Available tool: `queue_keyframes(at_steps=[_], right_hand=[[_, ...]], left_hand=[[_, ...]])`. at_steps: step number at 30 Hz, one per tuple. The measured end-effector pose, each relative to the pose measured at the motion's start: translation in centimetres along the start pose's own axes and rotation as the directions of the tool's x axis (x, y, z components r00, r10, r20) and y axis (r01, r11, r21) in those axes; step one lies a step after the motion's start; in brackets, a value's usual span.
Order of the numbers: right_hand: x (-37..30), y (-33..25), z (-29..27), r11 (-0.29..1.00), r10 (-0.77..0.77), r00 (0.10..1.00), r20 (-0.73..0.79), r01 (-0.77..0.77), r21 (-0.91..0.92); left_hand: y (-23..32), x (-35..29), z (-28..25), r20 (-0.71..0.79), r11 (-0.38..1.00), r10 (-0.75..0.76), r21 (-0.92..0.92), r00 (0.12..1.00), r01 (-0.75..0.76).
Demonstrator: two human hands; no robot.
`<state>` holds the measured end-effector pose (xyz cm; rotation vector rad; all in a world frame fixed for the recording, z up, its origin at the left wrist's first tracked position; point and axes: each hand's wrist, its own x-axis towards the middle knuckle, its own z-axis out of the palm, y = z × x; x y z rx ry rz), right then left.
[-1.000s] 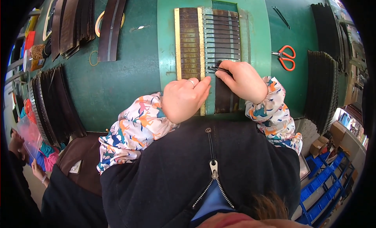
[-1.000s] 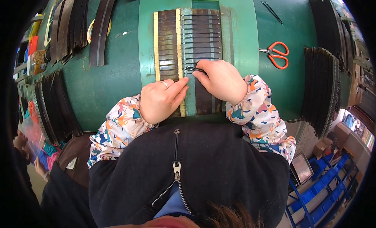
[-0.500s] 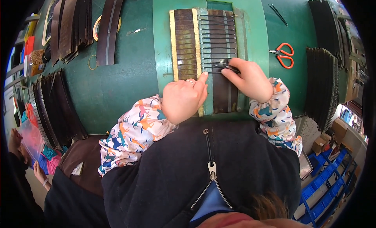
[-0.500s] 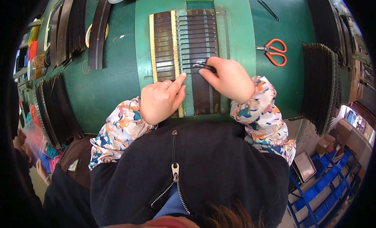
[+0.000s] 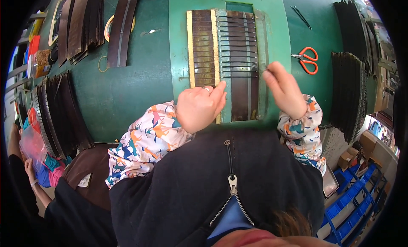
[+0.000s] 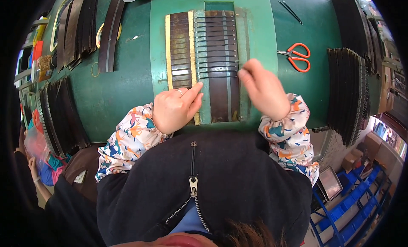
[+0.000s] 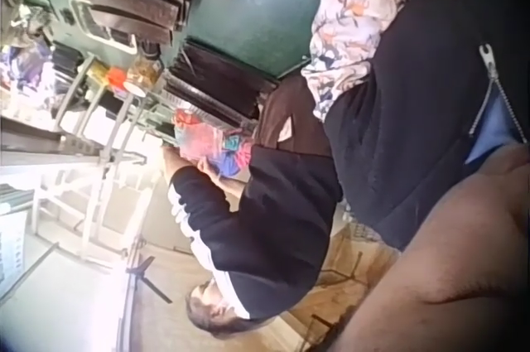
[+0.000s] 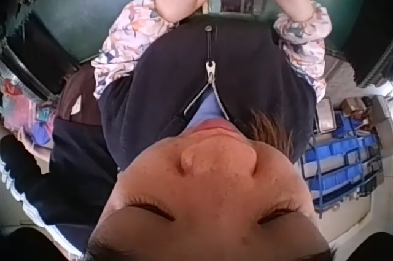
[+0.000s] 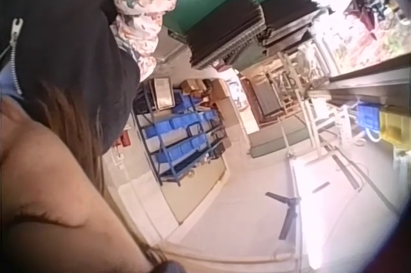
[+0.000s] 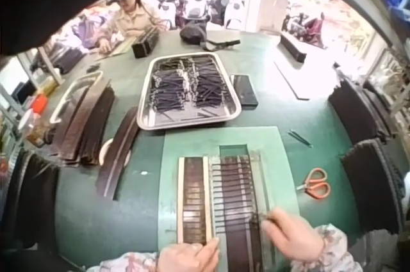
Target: The person assembles small components onto a jig by hand at a production station.
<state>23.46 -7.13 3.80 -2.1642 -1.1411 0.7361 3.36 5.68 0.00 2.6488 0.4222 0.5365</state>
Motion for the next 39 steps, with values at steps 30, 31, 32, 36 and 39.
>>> queue_keyframes(at_steps=[30,31,32,36,39], right_hand=[[-0.3,0.3,1.0,0.974,0.063,0.998,0.022,-0.056,-0.218],[-0.5,0.4,0.6,0.980,0.078,0.996,-0.034,-0.083,-0.182],[-0.7,0.5,0.2,0.984,0.095,0.992,-0.088,-0.107,-0.143],[-0.8,-0.5,1.4,0.998,-0.049,0.998,0.031,0.048,0.027],[-0.5,-1.2,2.7,0.991,-0.122,0.983,0.140,0.111,0.078]], left_hand=[[0.6,-0.8,0.0,0.079,0.996,-0.021,0.091,0.997,0.013],[0.7,-0.8,0.0,0.075,0.996,-0.019,0.084,0.997,0.013],[0.7,-0.8,0.0,0.071,0.997,-0.019,0.078,0.997,0.013],[0.6,-1.4,0.0,0.050,1.000,0.015,0.016,0.999,-0.016],[0.8,-1.6,-0.2,0.040,1.000,0.024,-0.010,0.999,-0.024]])
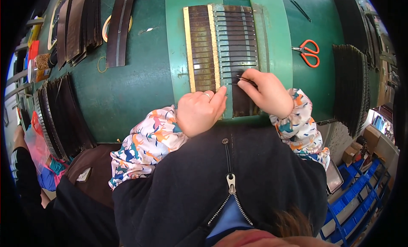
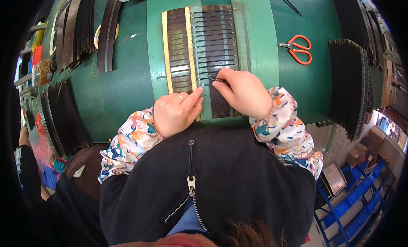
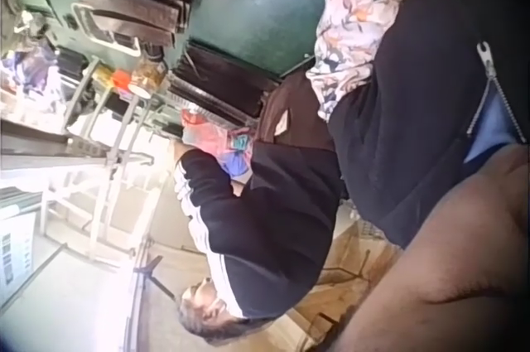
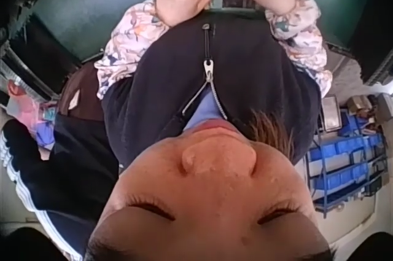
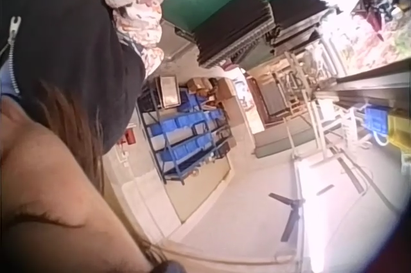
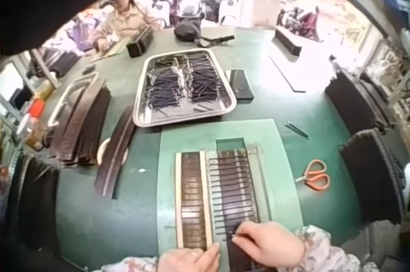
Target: The person assembles small components onto a jig by hand at a production station.
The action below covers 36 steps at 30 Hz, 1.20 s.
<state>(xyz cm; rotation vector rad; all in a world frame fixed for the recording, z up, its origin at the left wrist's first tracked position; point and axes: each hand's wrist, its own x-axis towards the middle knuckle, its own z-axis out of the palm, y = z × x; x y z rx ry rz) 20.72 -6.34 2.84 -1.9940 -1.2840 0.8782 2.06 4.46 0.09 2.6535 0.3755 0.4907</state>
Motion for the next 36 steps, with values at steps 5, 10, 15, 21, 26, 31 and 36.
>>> queue_keyframes(at_steps=[5,10,15,21,26,31,36], right_hand=[[0.8,0.1,1.0,0.995,0.023,0.997,0.078,-0.016,-0.099],[0.9,-0.2,1.5,0.982,0.034,0.999,0.038,-0.026,-0.185],[-0.2,0.7,-0.8,0.981,0.140,0.990,-0.002,-0.139,-0.136],[-1.1,0.8,-1.7,0.915,0.255,0.962,-0.095,-0.272,-0.298],[-1.9,0.5,-2.3,0.929,0.165,0.960,-0.226,-0.228,-0.291],[-1.3,-1.3,-0.9,0.988,-0.104,0.987,0.125,0.088,0.131],[-1.2,-1.6,-0.3,0.978,-0.033,0.983,0.182,-0.005,0.207]], left_hand=[[0.2,-0.2,0.1,-0.011,0.999,-0.033,0.011,0.999,0.033],[0.3,0.2,0.0,0.032,0.997,-0.070,0.047,0.997,0.069],[0.2,0.1,0.1,0.038,0.998,-0.040,0.059,0.998,0.038],[0.1,-0.1,0.2,0.046,0.997,-0.025,0.071,0.999,0.022],[0.2,0.0,-0.2,0.066,0.998,-0.034,0.045,0.997,0.031],[0.6,1.1,-1.3,0.209,0.672,-0.341,-0.628,0.917,0.393],[0.0,0.7,-1.1,0.414,0.254,-0.472,-0.781,0.778,0.570]])
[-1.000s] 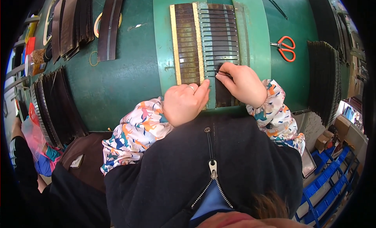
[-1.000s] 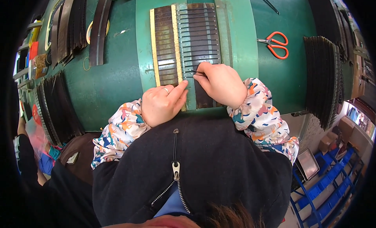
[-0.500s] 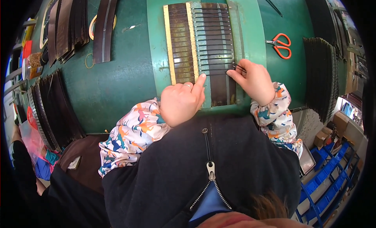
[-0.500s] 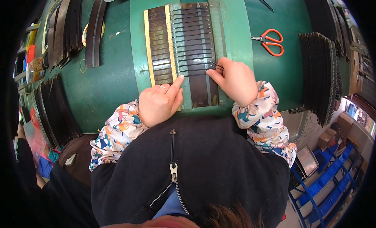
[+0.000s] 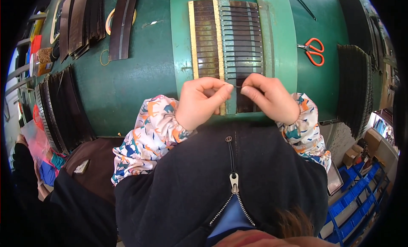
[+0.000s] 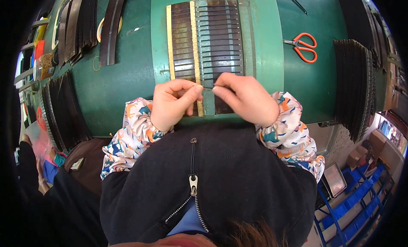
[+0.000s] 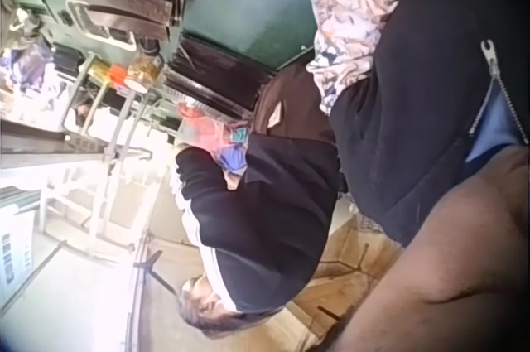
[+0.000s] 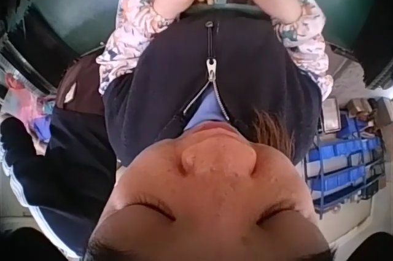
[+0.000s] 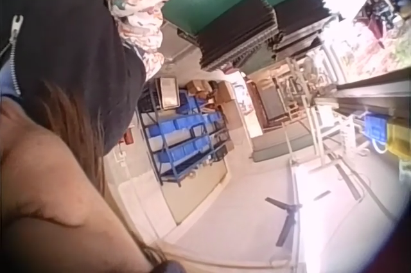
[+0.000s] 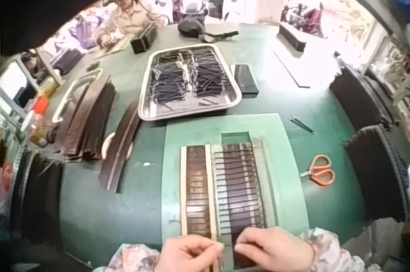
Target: The person assembles small components onto a jig by hand at a production station.
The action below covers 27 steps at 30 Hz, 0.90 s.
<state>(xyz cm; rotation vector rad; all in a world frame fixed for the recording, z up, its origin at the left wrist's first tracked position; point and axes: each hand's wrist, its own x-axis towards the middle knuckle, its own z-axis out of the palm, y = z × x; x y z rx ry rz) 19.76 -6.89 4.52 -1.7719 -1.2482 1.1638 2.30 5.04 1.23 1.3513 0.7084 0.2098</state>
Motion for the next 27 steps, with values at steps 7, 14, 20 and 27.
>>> queue_keyframes(at_steps=[7,14,20,27], right_hand=[[0.2,1.5,-0.7,0.982,0.135,0.990,-0.044,-0.139,-0.124],[0.8,1.9,-0.3,0.966,0.144,0.989,-0.021,-0.145,-0.215],[0.2,2.1,-0.9,0.949,0.188,0.978,-0.095,-0.206,-0.240],[-0.4,1.7,-2.1,0.857,0.328,0.936,-0.126,-0.351,-0.376]], left_hand=[[-1.4,-0.4,-0.9,0.136,0.508,0.561,0.723,0.817,-0.469],[-1.6,-0.3,-0.3,0.287,0.293,0.625,0.776,0.726,-0.559],[-1.5,-0.5,0.1,0.302,0.241,0.536,0.840,0.789,-0.485],[-1.5,-0.5,-0.2,0.312,0.236,0.533,0.838,0.787,-0.492]])
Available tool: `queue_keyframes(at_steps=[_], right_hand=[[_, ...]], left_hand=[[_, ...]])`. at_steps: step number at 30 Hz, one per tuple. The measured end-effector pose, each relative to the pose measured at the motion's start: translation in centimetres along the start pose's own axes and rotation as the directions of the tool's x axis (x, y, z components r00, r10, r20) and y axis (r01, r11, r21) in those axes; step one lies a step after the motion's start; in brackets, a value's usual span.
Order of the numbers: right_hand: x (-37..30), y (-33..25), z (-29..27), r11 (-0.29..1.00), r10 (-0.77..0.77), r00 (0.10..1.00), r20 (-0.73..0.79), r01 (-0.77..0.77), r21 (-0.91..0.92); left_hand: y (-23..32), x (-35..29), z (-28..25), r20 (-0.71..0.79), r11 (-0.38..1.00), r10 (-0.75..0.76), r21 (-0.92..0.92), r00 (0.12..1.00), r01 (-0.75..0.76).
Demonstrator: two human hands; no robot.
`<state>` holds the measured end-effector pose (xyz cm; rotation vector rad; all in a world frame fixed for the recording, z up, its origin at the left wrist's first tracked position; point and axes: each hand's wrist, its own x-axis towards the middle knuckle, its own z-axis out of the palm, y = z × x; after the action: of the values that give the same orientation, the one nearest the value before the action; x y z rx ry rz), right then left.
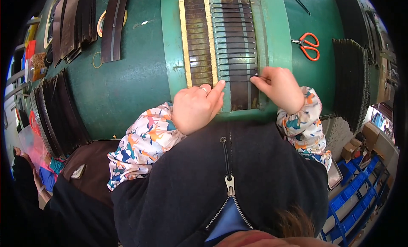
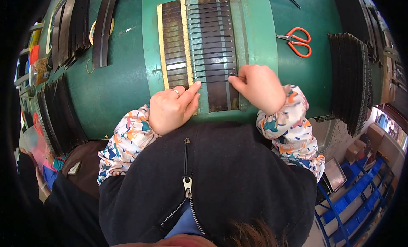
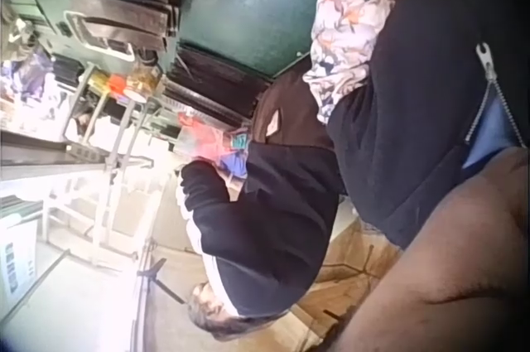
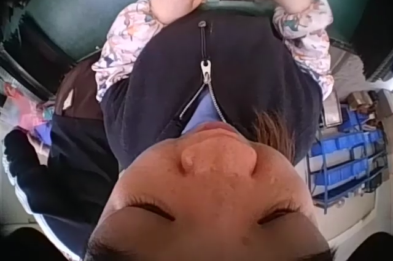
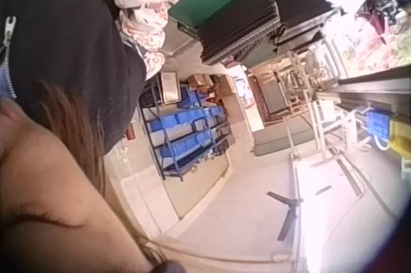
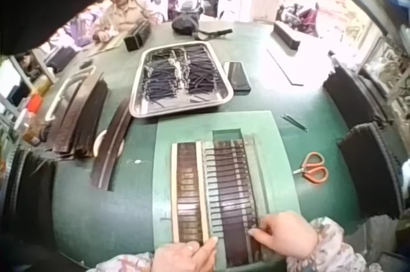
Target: The person assembles small components onto a jig by hand at a production station.
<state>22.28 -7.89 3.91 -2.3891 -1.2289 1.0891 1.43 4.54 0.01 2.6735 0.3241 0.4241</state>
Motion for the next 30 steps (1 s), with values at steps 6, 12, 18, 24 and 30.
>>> queue_keyframes(at_steps=[6,12,18,24,30], right_hand=[[-2.1,-1.4,2.4,0.963,-0.263,0.942,-0.209,0.243,-0.116],[-1.8,-2.2,2.8,0.852,-0.458,0.886,-0.064,0.459,0.253],[-1.1,-0.7,2.2,0.937,-0.233,0.972,-0.008,0.227,0.265],[-0.5,-0.9,2.5,0.954,-0.198,0.980,0.013,0.190,0.233],[-0.3,-0.8,2.6,0.959,-0.197,0.979,-0.042,0.202,0.201]], left_hand=[[1.6,1.3,-1.4,0.101,0.845,-0.200,-0.486,0.975,0.224],[1.0,0.1,-1.3,0.204,0.634,-0.326,-0.677,0.923,0.374],[0.2,-1.1,-0.9,-0.106,0.970,-0.103,-0.231,0.989,0.076],[0.2,-1.4,0.0,-0.142,0.995,-0.002,-0.100,0.990,-0.013],[0.7,-1.1,0.2,-0.059,1.000,0.017,-0.012,0.998,-0.018]])
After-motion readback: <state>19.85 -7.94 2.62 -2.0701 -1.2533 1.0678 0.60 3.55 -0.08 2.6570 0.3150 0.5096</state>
